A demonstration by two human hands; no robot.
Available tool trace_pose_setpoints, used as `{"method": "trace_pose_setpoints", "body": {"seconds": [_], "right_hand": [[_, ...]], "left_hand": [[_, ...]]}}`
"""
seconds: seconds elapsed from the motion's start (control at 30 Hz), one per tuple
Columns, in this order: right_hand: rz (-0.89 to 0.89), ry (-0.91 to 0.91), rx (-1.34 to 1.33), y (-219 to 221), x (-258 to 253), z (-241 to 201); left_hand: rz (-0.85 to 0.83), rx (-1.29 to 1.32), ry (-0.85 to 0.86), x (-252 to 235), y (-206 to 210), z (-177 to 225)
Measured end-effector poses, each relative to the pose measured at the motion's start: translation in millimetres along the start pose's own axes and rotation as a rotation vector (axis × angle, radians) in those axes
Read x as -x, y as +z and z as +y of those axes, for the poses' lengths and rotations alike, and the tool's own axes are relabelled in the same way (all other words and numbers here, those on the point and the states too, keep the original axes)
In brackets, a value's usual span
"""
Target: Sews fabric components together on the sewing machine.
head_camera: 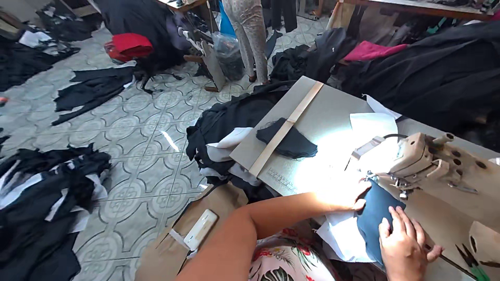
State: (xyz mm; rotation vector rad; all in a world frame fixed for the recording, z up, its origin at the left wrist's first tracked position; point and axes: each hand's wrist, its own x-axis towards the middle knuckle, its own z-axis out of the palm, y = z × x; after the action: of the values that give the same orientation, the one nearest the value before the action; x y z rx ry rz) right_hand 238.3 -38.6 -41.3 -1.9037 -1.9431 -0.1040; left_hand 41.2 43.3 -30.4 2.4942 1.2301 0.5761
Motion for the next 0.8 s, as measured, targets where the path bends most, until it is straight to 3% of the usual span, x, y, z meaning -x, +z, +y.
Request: {"method": "trace_pose_setpoints", "body": {"seconds": [0.27,0.43,0.6,0.8], "right_hand": [[0.013,-0.006,-0.009,2,0,3],[0.018,-0.004,-0.011,3,0,4],[0.013,-0.005,-0.013,4,1,6],[0.012,0.005,-0.018,3,2,6]], "left_hand": [[0.049,-0.054,0.035,3,5,3],[-0.088,-0.023,0.209,14,-13,17],[-0.237,0.071,0.115,22,-24,26],[-0.27,0.102,0.01,28,-22,33]]}}
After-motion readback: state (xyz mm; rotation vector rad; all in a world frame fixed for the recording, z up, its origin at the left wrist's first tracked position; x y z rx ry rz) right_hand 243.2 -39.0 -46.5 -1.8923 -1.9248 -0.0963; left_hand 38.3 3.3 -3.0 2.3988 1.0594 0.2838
